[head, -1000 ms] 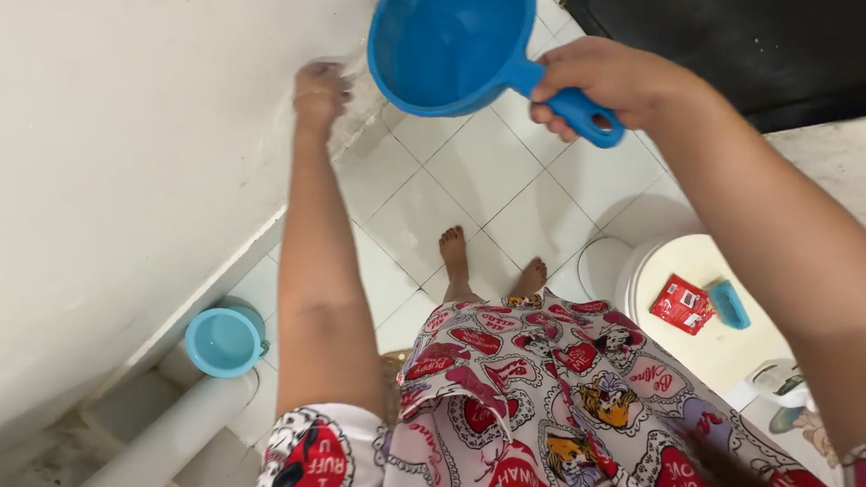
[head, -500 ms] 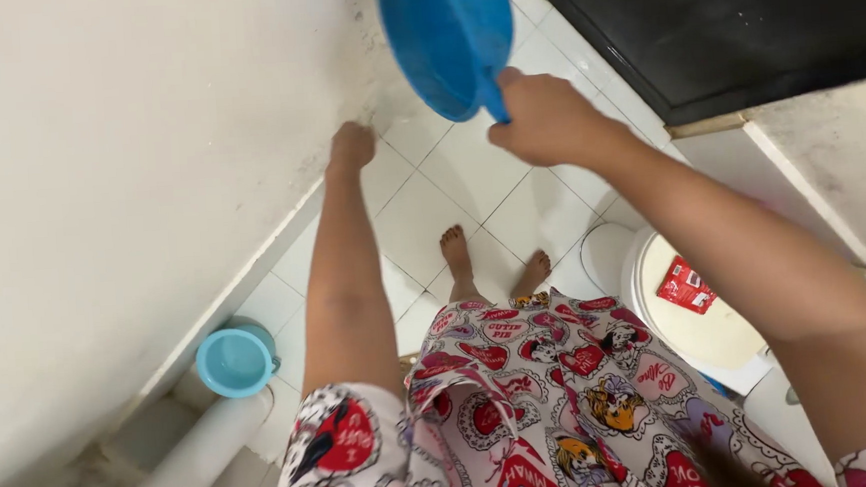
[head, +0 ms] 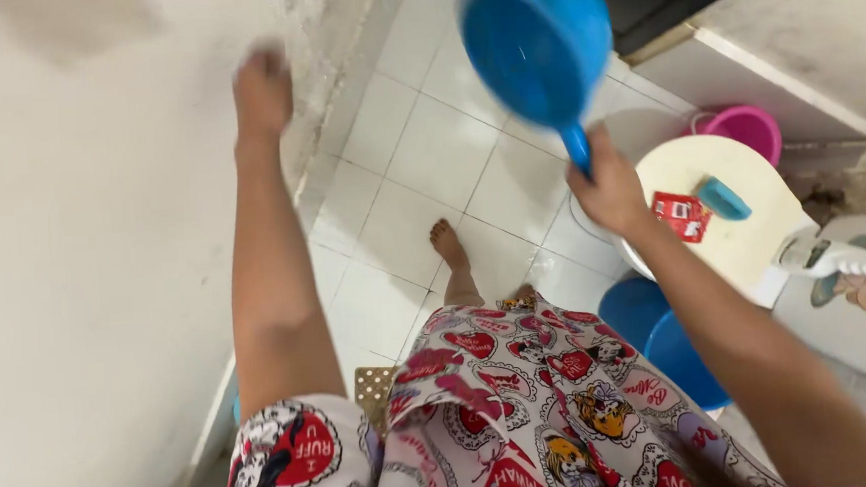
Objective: Scrubbing a wall and then cleaning the toilet seat using a brush, water, and spray cleaner.
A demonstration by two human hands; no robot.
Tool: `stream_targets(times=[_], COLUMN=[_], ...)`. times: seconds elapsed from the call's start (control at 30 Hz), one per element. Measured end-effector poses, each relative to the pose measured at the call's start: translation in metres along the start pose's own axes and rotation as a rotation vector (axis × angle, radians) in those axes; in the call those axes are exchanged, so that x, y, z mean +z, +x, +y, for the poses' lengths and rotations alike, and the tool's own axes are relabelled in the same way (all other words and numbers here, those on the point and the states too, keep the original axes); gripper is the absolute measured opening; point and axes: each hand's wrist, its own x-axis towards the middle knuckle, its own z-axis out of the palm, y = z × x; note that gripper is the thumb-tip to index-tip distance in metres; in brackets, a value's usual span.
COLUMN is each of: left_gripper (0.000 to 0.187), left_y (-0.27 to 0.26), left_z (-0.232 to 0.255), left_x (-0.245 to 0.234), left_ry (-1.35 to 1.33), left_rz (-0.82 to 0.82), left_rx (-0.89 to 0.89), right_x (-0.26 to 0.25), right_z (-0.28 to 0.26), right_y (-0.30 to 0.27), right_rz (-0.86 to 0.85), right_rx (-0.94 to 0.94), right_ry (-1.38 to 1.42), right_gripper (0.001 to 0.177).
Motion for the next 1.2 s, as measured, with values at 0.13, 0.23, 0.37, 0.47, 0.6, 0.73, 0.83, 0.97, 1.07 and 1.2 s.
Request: stream_targets(times=[0.13, 0.23, 0.37, 0.47, 0.6, 0.73, 0.83, 0.97, 1.07, 1.2], left_gripper=[0.03, 0.033, 0.031, 0.031, 0.031, 0.033, 0.032, 0.032, 0.033, 0.037], left_y=[-0.162, -0.296, -0.411, -0.454, -0.503, -0.528, -0.571, -0.593, -0.6, -0.57], left_z=[-0.049, -0.057, -0.024, -0.013, -0.003, 0.0, -0.002, -0.005, -0.012, -0.023], left_x=[0.036, 0.032, 0.009, 0.008, 0.0, 0.002, -0.012, -0.013, -0.011, -0.005], left_ry=[0.279, 0.536, 0.028, 0.077, 0.007, 0.013, -0.056, -0.14, -0.153, -0.149], left_rz=[-0.438, -0.952, -0.982, -0.727, -0.492, -0.404, -0.425, -0.516, -0.602, -0.675], left_rx=[-0.224, -0.063, -1.064, -1.182, -0.837, -0.739, -0.795, -1.088, -1.125, -1.015], right_x=[0.011, 0.013, 0.07, 0.104, 0.095, 0.087, 0.099, 0.118, 0.153, 0.199], right_z=[0.135, 0.17, 0.286, 0.36, 0.359, 0.363, 0.344, 0.322, 0.331, 0.309], right_y=[-0.142, -0.255, -0.424, -0.507, -0.528, -0.519, -0.548, -0.583, -0.643, -0.714], right_rz=[-0.072, -0.072, 0.056, 0.032, -0.094, -0.165, -0.079, 0.05, 0.042, -0.077], right_rx=[0.483, 0.823, 1.097, 1.13, 1.316, 1.192, 1.156, 1.248, 1.327, 1.335], right_ry=[0.135, 0.338, 0.425, 0.543, 0.461, 0.508, 0.591, 0.68, 0.64, 0.817], right_gripper=[0.022, 0.019, 0.018, 0.015, 0.014, 0.026, 0.022, 0.017, 0.024, 0.044])
